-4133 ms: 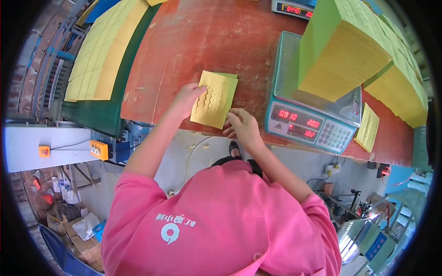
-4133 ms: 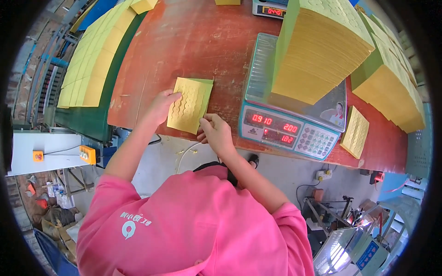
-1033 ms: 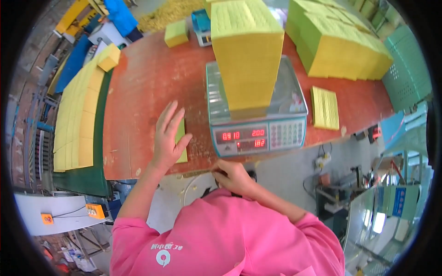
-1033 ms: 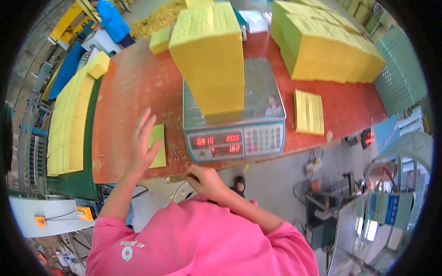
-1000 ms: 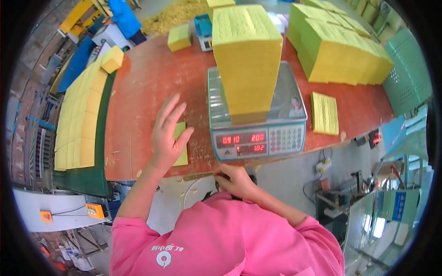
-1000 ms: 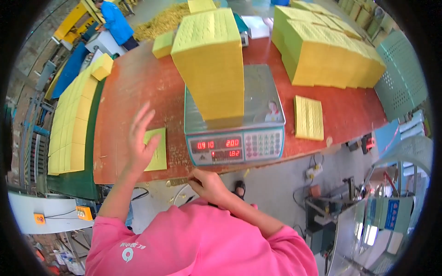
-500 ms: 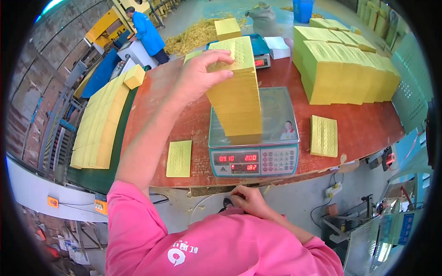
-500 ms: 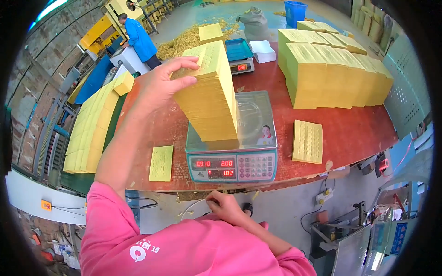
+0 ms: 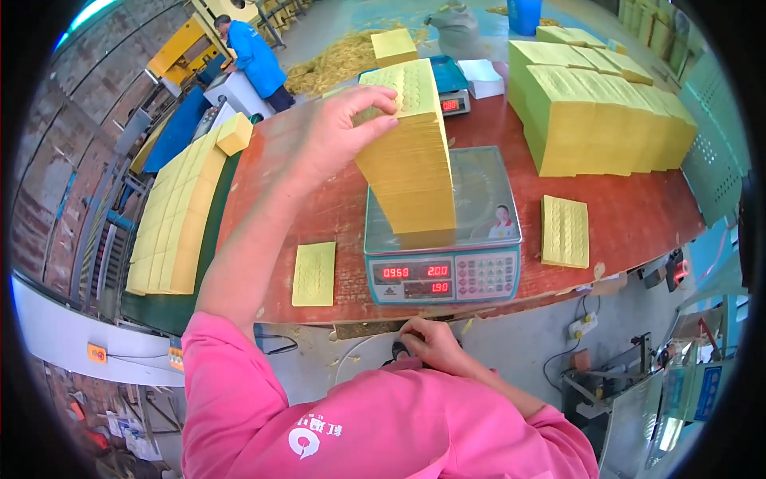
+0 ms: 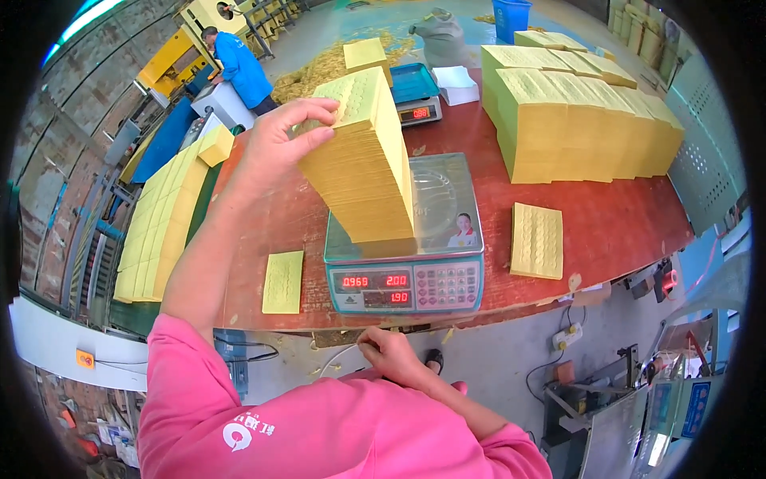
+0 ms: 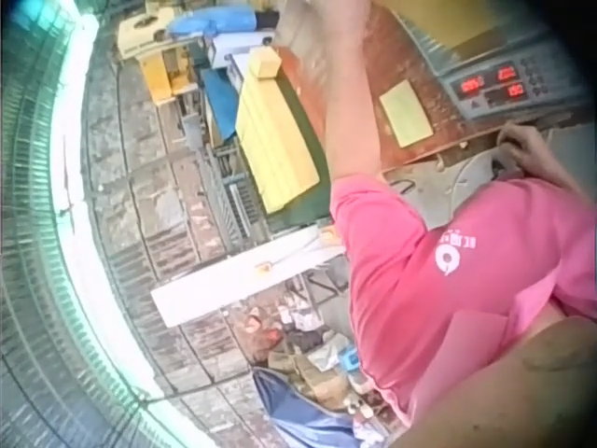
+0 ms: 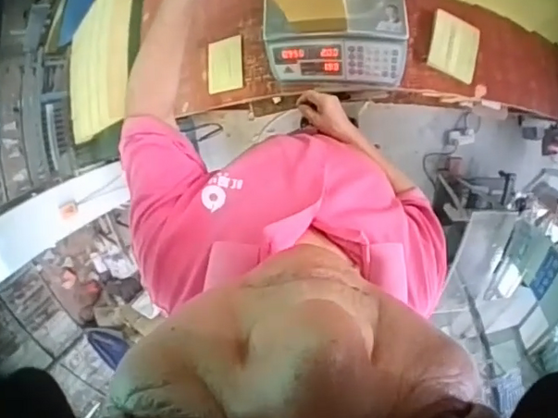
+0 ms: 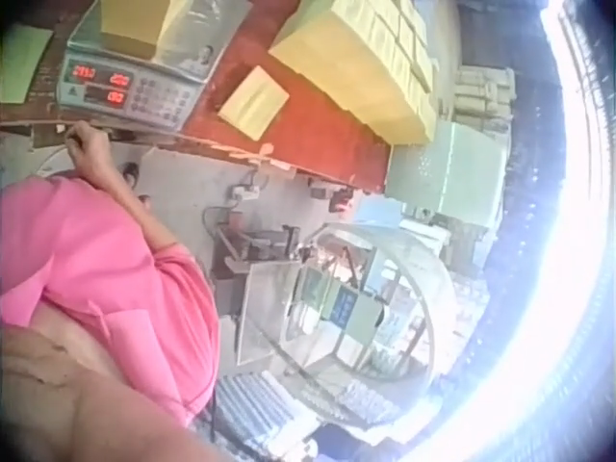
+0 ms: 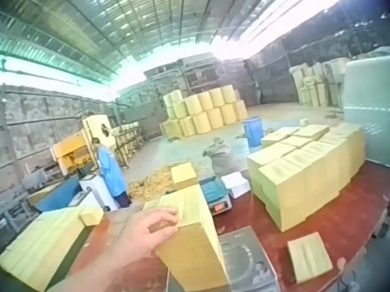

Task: Weighing stacks of yellow paper blocks using a digital scale to reach a target count/weight and organizing them on a workbench.

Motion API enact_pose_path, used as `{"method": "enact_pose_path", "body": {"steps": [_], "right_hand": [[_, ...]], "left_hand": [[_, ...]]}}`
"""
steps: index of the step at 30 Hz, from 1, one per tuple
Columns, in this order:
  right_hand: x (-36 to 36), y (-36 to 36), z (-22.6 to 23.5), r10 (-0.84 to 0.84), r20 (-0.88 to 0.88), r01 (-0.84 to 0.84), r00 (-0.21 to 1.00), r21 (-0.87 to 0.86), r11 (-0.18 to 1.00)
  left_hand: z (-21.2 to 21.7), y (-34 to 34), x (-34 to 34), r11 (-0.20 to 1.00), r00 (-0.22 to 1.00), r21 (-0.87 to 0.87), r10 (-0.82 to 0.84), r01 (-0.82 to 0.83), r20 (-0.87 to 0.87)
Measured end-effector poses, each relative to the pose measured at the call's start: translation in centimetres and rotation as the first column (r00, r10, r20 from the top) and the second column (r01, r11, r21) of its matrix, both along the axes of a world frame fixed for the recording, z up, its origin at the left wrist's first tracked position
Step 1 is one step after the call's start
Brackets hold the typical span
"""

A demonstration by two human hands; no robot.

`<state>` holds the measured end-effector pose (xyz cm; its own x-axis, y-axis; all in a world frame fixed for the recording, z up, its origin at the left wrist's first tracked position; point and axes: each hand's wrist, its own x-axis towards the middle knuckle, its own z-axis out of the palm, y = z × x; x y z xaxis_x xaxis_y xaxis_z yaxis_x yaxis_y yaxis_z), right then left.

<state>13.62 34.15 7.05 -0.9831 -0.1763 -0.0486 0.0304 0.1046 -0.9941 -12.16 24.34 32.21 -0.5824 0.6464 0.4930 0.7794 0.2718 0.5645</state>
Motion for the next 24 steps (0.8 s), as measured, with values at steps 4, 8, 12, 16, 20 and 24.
{"method": "enact_pose_path", "body": {"steps": [4,8,12,16,20,24], "right_hand": [[-0.1,-0.8,-0.5,-0.034,-0.017,0.034,0.999,0.008,0.999],[-0.5,-1.6,-0.5,-0.055,0.001,0.055,0.999,-0.009,0.998],[-1.3,-2.0,1.0,-0.067,0.050,0.069,0.996,-0.033,0.997],[-2.1,-0.3,4.7,0.041,0.189,0.057,0.981,-0.487,0.872],[-5.0,-0.4,11.1,0.134,0.010,-0.055,0.991,-0.880,0.471],[-6.8,-2.1,14.4,0.034,0.180,0.124,0.983,-0.790,0.600]], "left_hand": [[-0.2,-0.1,-0.6,1.000,1.000,0.016,-0.010,0.010,-0.005],[0.1,0.1,-1.0,1.000,0.974,-0.002,-0.001,0.001,-0.226],[1.2,-0.4,0.3,0.997,0.834,0.070,0.053,-0.017,-0.549],[1.6,-3.2,5.3,0.995,0.750,0.096,0.050,0.018,-0.660],[-1.8,-9.2,10.6,0.996,0.686,-0.090,-0.078,0.018,-0.723],[-7.6,-13.0,14.3,0.987,0.746,-0.156,-0.125,0.028,-0.655]]}}
